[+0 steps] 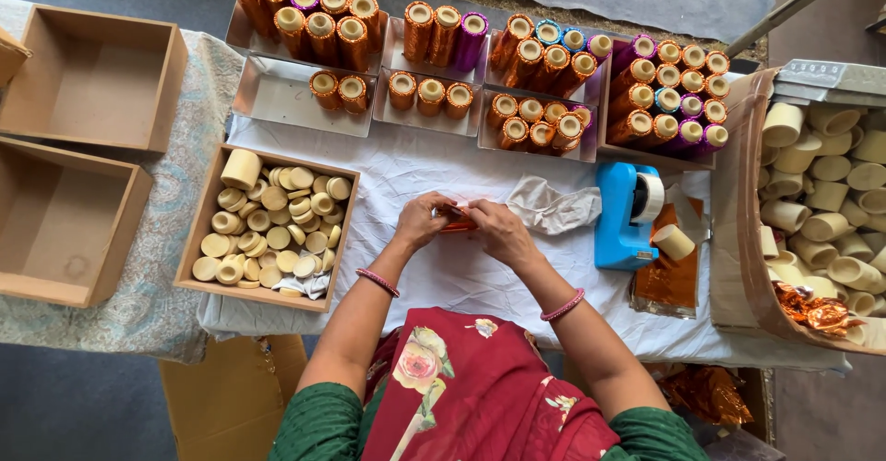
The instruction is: Wrapping and preparing cylindrical cores for bangle packaging using a cloth and tape dispenser.
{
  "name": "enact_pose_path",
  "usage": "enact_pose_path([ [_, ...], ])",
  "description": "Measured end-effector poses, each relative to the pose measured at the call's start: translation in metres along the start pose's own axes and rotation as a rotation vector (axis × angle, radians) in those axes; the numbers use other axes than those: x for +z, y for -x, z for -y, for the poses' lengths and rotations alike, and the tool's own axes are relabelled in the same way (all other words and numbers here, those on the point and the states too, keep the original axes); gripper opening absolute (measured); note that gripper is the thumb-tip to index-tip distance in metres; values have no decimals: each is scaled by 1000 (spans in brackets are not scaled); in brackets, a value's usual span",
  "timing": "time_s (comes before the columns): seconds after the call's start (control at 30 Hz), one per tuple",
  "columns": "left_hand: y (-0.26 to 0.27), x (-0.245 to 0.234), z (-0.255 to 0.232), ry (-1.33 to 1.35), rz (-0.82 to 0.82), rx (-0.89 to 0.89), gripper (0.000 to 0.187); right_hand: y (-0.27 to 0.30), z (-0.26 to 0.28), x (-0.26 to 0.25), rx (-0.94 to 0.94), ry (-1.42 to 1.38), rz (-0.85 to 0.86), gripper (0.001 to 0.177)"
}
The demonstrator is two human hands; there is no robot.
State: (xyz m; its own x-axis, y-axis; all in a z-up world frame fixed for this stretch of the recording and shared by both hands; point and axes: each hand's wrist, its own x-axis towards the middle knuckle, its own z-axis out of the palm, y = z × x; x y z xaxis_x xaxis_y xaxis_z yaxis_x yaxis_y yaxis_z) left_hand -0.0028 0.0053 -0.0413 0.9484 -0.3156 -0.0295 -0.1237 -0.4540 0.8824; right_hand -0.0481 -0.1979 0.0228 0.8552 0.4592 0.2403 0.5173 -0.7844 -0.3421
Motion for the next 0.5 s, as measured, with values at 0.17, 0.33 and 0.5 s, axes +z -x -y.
enact_pose_path([
  [0.17, 2, -5, -5, -90, -13, 108, 25, 2, -11, 12, -25, 82, 13, 32],
  [0.33, 10, -7, -18, -414, -216, 432, 12, -9, -22, 9, 72, -60, 126, 36],
  [0.5, 12, -10, -26, -492, -259, 473, 6, -23, -28, 2, 155, -175, 230, 40],
])
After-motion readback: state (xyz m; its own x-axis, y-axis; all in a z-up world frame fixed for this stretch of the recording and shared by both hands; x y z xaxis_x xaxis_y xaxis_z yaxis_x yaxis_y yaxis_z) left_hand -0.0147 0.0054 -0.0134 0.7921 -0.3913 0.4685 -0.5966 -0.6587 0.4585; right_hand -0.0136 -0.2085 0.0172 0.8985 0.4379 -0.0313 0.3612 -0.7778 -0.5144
